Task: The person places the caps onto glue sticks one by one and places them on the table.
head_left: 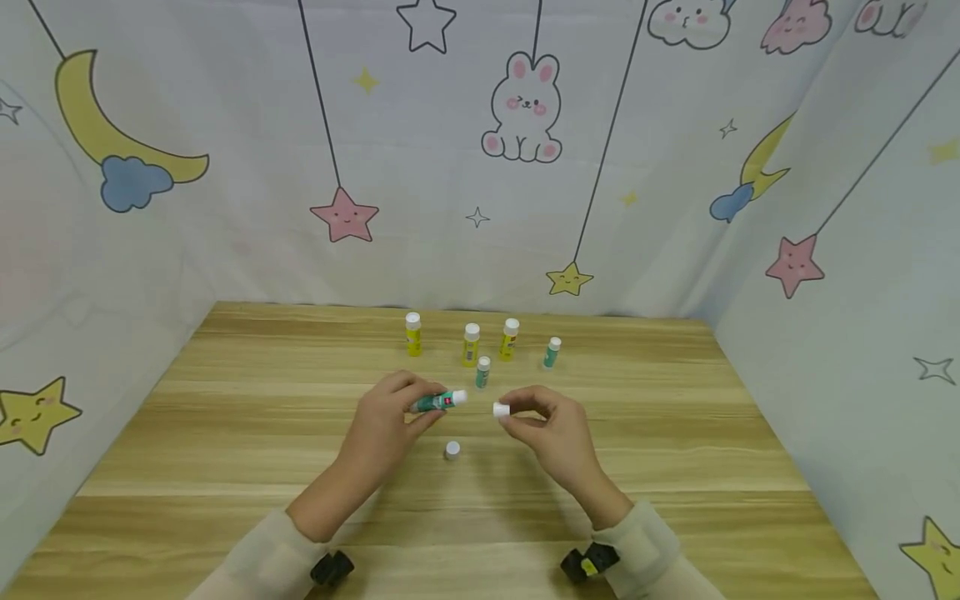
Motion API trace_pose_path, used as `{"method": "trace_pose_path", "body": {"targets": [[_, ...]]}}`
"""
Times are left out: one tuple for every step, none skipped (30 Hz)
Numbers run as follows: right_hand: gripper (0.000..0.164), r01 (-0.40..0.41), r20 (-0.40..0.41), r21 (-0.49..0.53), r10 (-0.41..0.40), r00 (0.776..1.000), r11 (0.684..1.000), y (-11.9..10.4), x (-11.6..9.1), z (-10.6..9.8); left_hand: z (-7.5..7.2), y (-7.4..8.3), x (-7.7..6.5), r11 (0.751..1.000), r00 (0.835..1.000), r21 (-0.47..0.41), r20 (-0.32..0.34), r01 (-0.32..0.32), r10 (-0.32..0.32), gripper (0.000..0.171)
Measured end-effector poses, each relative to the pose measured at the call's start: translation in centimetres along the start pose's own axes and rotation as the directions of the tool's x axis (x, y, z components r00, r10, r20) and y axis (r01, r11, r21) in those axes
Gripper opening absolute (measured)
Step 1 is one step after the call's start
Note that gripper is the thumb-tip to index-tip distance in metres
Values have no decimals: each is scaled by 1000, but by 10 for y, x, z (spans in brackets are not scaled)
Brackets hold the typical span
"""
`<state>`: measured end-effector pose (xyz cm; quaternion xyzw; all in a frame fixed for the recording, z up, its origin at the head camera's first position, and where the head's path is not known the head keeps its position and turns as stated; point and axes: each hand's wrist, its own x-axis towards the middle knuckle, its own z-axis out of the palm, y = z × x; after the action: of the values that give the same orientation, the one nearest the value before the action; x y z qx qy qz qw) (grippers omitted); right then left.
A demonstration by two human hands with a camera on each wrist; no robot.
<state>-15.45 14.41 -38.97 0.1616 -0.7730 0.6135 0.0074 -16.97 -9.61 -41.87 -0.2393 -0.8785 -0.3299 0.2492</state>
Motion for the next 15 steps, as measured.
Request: {"method": "trace_pose_path", "body": {"targets": [[18,-4,-2,18,4,1000,1000,0,1,0,0,1,0,1000,1000,11,-2,-15,15,29],[18,-7,-4,35,8,1000,999,0,2,1,0,1,1,999,1000,22,-5,-31,31,29],[18,-7,-6,50,8,1000,999,0,2,1,0,2,1,998,999,32,-8,-45,45,29],[18,-6,-7,64,6,1000,998,1,3,1,0,2,2,998,998,37,-10,-59,59,28],[18,-4,-9,74,5,1000,997,1,4,2,0,2,2,997,997,43,-11,-71,72,28],[17,-3,-11,81,4,1000,997,2,4,2,0,3,2,995,996,49,-11,-84,84,28],[17,-2,-14,86,3,1000,996,2,5,3,0,4,3,994,995,52,-11,-94,95,28],[17,-2,-16,91,4,1000,996,3,5,3,0,4,3,993,994,55,-12,-105,105,27],[17,-4,-18,95,6,1000,995,3,6,3,1,5,3,992,993,60,-13,-114,115,27],[17,-5,-19,101,7,1000,995,4,6,4,1,6,4,990,992,66,-12,-122,123,27],[17,-6,-20,103,8,1000,995,4,6,4,1,7,4,989,991,74,-11,-129,130,27],[17,-7,-20,105,9,1000,994,4,6,5,1,7,4,988,991,78,-9,-134,135,27],[17,-7,-19,109,9,1000,994,4,6,5,1,8,5,987,990,86,-7,-138,139,27],[17,-6,-18,114,8,1000,994,5,6,5,1,9,5,985,990,93,-7,-143,144,27],[17,-5,-16,116,7,1000,993,4,6,6,2,10,5,984,989,102,-4,-147,148,26]]}}
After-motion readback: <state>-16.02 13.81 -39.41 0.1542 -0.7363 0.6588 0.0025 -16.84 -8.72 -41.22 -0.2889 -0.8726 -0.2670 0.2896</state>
